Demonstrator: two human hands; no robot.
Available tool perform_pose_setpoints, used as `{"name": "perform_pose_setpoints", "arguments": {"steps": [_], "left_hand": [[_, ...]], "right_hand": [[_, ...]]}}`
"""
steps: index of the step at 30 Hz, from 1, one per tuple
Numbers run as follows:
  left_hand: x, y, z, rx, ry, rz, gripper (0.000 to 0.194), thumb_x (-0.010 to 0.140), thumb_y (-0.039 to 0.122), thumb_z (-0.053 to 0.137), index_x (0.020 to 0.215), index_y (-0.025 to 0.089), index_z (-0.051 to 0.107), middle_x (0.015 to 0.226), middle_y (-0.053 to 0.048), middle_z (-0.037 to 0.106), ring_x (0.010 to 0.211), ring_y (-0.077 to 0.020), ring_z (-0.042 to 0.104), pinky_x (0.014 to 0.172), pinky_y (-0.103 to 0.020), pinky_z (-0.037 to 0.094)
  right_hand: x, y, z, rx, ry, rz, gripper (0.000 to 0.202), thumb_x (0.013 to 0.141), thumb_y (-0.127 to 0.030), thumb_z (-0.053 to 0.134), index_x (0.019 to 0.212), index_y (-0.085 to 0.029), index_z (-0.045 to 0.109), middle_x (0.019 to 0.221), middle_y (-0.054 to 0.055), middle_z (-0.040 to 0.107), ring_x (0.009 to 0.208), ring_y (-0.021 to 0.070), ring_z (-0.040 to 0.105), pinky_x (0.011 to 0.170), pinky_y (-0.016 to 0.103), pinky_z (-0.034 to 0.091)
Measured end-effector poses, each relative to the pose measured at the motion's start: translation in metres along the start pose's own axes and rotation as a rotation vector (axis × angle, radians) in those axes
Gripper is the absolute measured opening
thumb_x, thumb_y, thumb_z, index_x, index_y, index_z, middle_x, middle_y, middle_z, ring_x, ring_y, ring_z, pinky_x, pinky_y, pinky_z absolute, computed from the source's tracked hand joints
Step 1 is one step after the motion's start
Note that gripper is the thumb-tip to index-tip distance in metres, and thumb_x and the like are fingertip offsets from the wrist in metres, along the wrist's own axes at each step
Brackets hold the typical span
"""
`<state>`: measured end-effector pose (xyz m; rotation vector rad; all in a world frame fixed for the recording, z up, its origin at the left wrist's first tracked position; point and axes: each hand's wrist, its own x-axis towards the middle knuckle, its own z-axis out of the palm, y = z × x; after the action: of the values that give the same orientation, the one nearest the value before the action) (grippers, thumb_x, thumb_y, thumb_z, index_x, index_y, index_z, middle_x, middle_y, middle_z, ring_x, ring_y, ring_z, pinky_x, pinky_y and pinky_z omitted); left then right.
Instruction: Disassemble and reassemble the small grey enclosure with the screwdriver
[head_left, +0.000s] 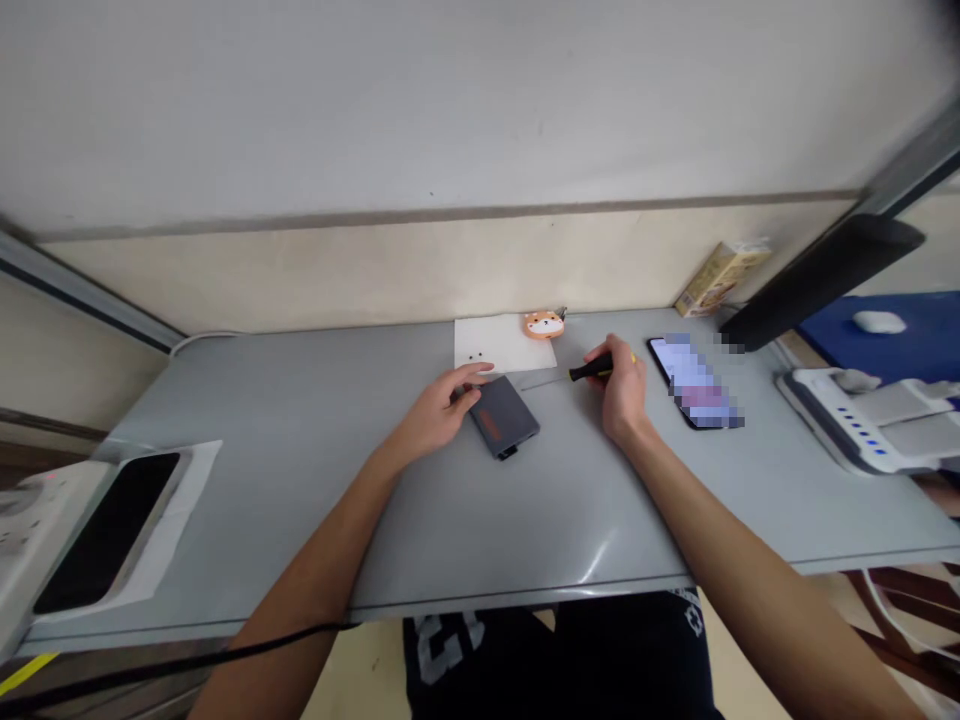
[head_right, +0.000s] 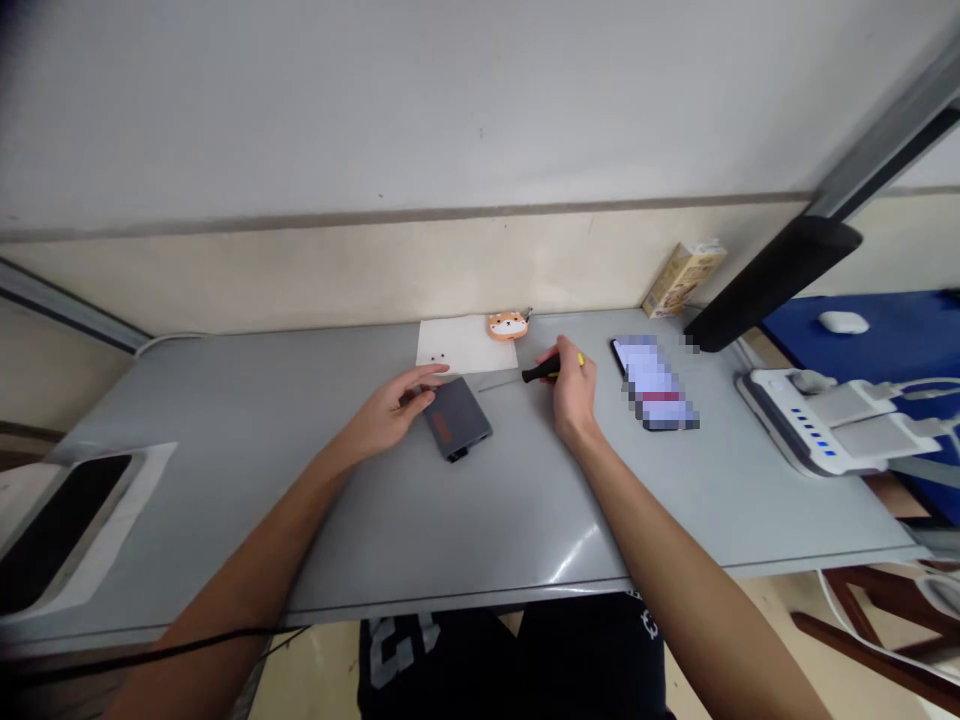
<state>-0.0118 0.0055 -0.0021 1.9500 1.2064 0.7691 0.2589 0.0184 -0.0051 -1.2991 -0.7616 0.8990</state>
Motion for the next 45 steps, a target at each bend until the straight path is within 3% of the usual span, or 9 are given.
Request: {"name": "perform_pose_setpoints", "arguments": {"steps": [6,13,17,22,25,32,36,39,45], "left_hand": [[0.003,0.008,0.013,-0.066,0.197,-0.056,0.029,0.102,0.039,0.05,0.117,0.022,0.068,0.115,-0.006,0.074,0.106,-0.0209,0.069,0.097,-0.038,0.054],[-0.003,0.016,0.005,0.031,0.022,0.009,0.032,0.095,0.037,0.062,0.125,0.027,0.067,0.127,-0.006,0.068,0.103,-0.0227,0.07,0.093,-0.041,0.058],[-0.001,0.013,0.003,0.029,0.023,0.006,0.03,0.096,0.034,0.058,0.123,0.026,0.068,0.12,-0.005,0.071,0.105,-0.0237,0.069,0.094,-0.043,0.057],[0.001,0.008,0.007,0.034,0.109,0.012,0.024,0.098,0.032,0.057,0.117,0.025,0.069,0.117,-0.005,0.072,0.108,-0.0226,0.067,0.1,-0.043,0.054],[0.002,0.006,0.01,0.076,0.159,0.082,0.02,0.097,0.028,0.058,0.112,0.023,0.07,0.116,-0.005,0.072,0.108,-0.0214,0.066,0.102,-0.043,0.052],[0.0,0.017,0.009,0.217,0.313,0.379,0.013,0.095,0.018,0.06,0.098,0.022,0.072,0.107,-0.005,0.07,0.106,-0.0202,0.063,0.102,-0.043,0.05],[-0.004,0.026,0.009,0.24,0.273,0.456,0.014,0.093,0.014,0.06,0.097,0.021,0.071,0.104,-0.006,0.069,0.101,-0.0204,0.063,0.095,-0.042,0.052],[-0.006,0.031,0.014,0.258,0.194,0.495,0.014,0.092,0.015,0.06,0.098,0.021,0.071,0.102,-0.006,0.069,0.099,-0.0211,0.062,0.093,-0.042,0.052],[-0.008,0.035,0.019,0.318,0.053,0.469,0.014,0.092,0.02,0.06,0.101,0.021,0.071,0.106,-0.007,0.067,0.102,-0.0227,0.06,0.096,-0.044,0.051]], "right_hand": [[-0.004,-0.002,0.003,-0.094,-0.147,-0.082,0.045,0.091,-0.053,0.053,0.064,-0.02,0.065,0.064,0.0,0.057,0.063,0.0143,0.05,0.058,0.026,0.041],[-0.004,-0.001,-0.001,-0.103,-0.192,-0.123,0.04,0.091,-0.045,0.05,0.063,-0.02,0.064,0.065,0.0,0.056,0.063,0.0147,0.048,0.058,0.027,0.04],[-0.006,-0.002,-0.001,-0.098,-0.209,-0.144,0.037,0.09,-0.039,0.05,0.061,-0.02,0.062,0.064,0.0,0.054,0.064,0.0145,0.047,0.058,0.026,0.038],[-0.013,-0.007,-0.001,-0.038,-0.305,-0.144,0.038,0.086,-0.035,0.049,0.052,-0.02,0.056,0.053,-0.001,0.042,0.054,0.0134,0.039,0.05,0.028,0.029],[-0.017,-0.007,0.001,-0.022,-0.372,-0.121,0.038,0.087,-0.036,0.05,0.053,-0.02,0.058,0.053,-0.001,0.042,0.053,0.013,0.038,0.049,0.028,0.026],[-0.016,-0.003,0.003,0.001,-0.388,-0.096,0.04,0.087,-0.036,0.051,0.051,-0.02,0.056,0.053,-0.001,0.04,0.053,0.0129,0.037,0.048,0.028,0.023],[-0.018,-0.004,0.002,-0.053,-0.425,-0.098,0.041,0.088,-0.038,0.051,0.051,-0.02,0.058,0.051,-0.001,0.04,0.052,0.0129,0.038,0.048,0.029,0.025],[-0.017,-0.006,0.001,-0.038,-0.379,-0.103,0.04,0.086,-0.037,0.051,0.051,-0.02,0.058,0.05,-0.001,0.041,0.051,0.0127,0.038,0.048,0.028,0.025],[-0.013,-0.003,0.0,-0.017,-0.314,-0.07,0.037,0.084,-0.037,0.051,0.051,-0.02,0.058,0.051,-0.001,0.042,0.052,0.0128,0.039,0.048,0.028,0.027]]}}
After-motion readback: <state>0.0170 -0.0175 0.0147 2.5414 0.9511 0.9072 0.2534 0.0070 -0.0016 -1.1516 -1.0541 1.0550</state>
